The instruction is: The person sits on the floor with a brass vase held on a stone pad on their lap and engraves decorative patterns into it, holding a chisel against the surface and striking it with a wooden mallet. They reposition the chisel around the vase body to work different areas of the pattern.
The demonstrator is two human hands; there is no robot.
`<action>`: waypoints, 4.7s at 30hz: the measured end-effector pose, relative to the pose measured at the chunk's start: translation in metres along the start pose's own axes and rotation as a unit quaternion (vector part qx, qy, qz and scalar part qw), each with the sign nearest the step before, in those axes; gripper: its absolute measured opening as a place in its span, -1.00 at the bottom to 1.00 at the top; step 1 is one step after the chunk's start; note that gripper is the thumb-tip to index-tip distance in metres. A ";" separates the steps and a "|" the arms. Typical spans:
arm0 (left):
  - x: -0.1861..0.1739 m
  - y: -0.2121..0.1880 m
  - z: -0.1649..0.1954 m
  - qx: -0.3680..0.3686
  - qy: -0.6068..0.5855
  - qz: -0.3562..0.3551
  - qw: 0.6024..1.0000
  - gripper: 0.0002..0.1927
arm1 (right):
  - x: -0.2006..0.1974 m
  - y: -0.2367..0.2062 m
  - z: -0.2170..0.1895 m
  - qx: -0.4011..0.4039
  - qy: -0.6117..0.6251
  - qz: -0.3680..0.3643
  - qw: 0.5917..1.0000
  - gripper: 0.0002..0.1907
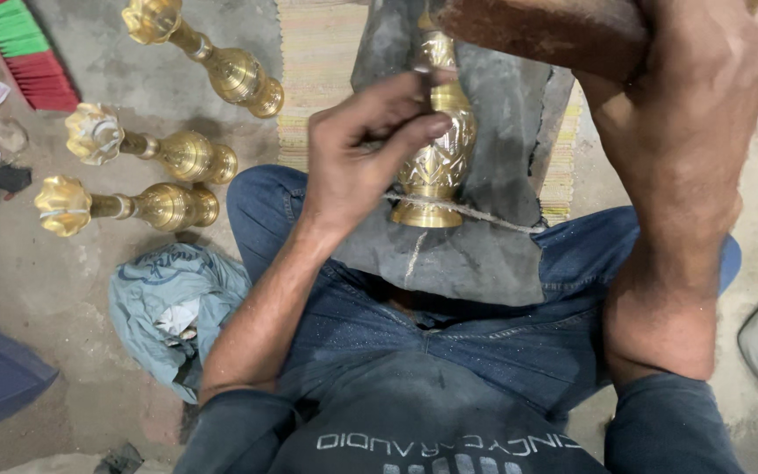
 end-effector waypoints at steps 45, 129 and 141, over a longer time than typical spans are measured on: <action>0.000 0.013 0.010 0.056 0.055 -0.090 0.993 -0.65 | 0.062 -0.037 0.056 0.242 0.287 -0.033 0.926 -0.83; 0.029 -0.038 0.010 -0.016 0.023 0.209 0.977 -0.65 | -0.011 0.022 0.001 -0.045 0.035 -0.117 0.992 -0.87; 0.004 -0.025 0.005 -0.015 0.021 0.115 0.993 -0.70 | 0.008 0.001 0.017 0.097 0.160 -0.019 0.982 -0.85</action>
Point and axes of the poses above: each hand's wrist, its own y-axis towards the middle knuckle, its own x-axis out of the palm, z = x × y, the point moved 3 cm from there along y, towards the middle knuckle, and after that the axes turned 8 degrees about z, right-handed, at the moved point
